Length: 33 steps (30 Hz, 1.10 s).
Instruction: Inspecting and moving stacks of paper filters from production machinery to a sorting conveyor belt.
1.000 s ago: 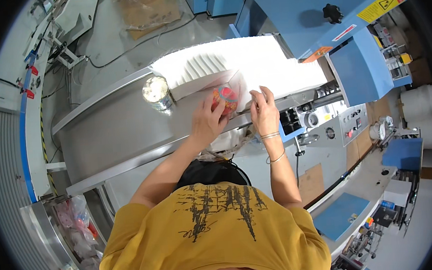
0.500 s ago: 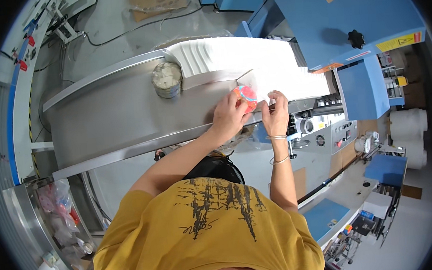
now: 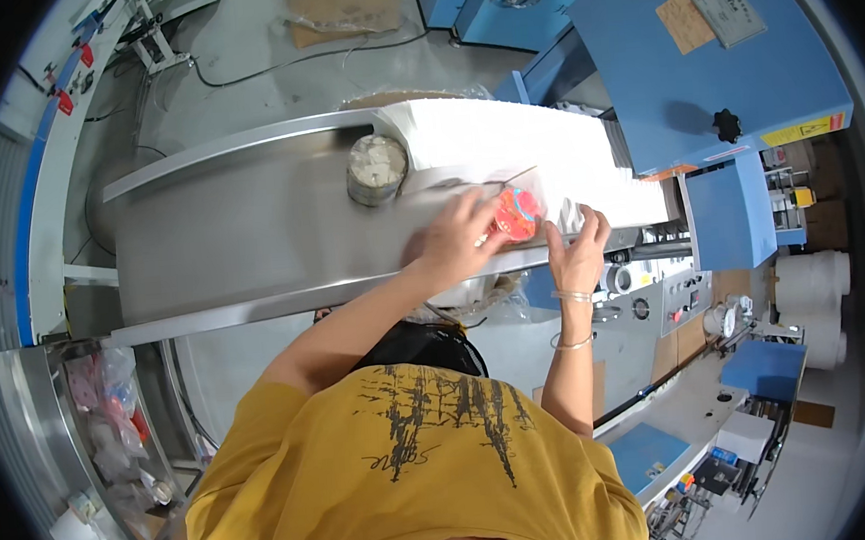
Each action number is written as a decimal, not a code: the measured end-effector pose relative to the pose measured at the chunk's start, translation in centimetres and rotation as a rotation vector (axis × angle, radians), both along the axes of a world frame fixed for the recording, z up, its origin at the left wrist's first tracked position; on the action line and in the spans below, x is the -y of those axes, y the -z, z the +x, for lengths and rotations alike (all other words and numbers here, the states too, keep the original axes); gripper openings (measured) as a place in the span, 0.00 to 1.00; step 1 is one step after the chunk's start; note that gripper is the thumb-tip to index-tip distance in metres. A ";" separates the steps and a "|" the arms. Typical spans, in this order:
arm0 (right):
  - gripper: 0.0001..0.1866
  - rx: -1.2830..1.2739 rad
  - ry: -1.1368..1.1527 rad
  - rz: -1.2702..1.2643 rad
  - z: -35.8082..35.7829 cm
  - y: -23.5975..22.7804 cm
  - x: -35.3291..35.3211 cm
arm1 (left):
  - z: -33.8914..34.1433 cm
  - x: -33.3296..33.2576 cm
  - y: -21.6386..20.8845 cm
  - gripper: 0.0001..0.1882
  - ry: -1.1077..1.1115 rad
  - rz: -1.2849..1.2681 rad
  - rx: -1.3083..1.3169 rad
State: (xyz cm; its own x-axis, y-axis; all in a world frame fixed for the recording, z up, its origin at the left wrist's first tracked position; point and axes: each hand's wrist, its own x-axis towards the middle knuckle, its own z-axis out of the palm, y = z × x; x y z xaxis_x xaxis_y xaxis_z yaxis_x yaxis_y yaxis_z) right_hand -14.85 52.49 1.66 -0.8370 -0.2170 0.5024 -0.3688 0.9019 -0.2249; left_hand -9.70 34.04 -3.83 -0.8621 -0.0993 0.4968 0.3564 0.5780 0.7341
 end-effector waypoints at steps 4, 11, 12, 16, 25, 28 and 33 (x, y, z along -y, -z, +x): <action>0.19 0.192 -0.044 -0.226 1.7 -1.5 1.8 | -0.5 7.6 -2.5 0.16 -0.515 -0.141 -0.028; 0.10 0.452 -0.480 -0.377 3.7 1.1 7.5 | -6.0 17.3 3.1 0.16 -0.461 0.324 0.289; 0.11 0.525 -0.500 -0.370 3.5 1.8 8.0 | -6.4 17.4 3.0 0.16 -0.335 0.459 0.323; 0.14 0.440 -0.612 -0.347 2.3 2.0 13.3 | -7.0 18.0 3.2 0.15 -0.214 0.574 0.355; 0.22 0.353 -0.397 0.118 1.5 2.4 18.3 | -6.7 19.3 4.7 0.16 -0.139 0.496 0.278; 0.27 0.451 -0.374 0.154 1.7 2.3 19.0 | -7.0 19.2 4.6 0.18 -0.225 0.444 0.268; 0.49 0.623 -0.264 0.057 1.6 2.3 21.0 | -7.9 19.2 3.4 0.19 -0.152 0.346 0.333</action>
State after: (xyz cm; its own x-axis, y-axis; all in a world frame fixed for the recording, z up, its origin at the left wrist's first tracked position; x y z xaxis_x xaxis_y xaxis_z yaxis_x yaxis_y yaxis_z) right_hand -13.27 31.53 -0.60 -0.8817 -0.4658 -0.0750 -0.3953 0.8162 -0.4214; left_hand -17.60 14.89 -7.22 -0.9311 -0.3468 0.1133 0.0011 0.3078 0.9515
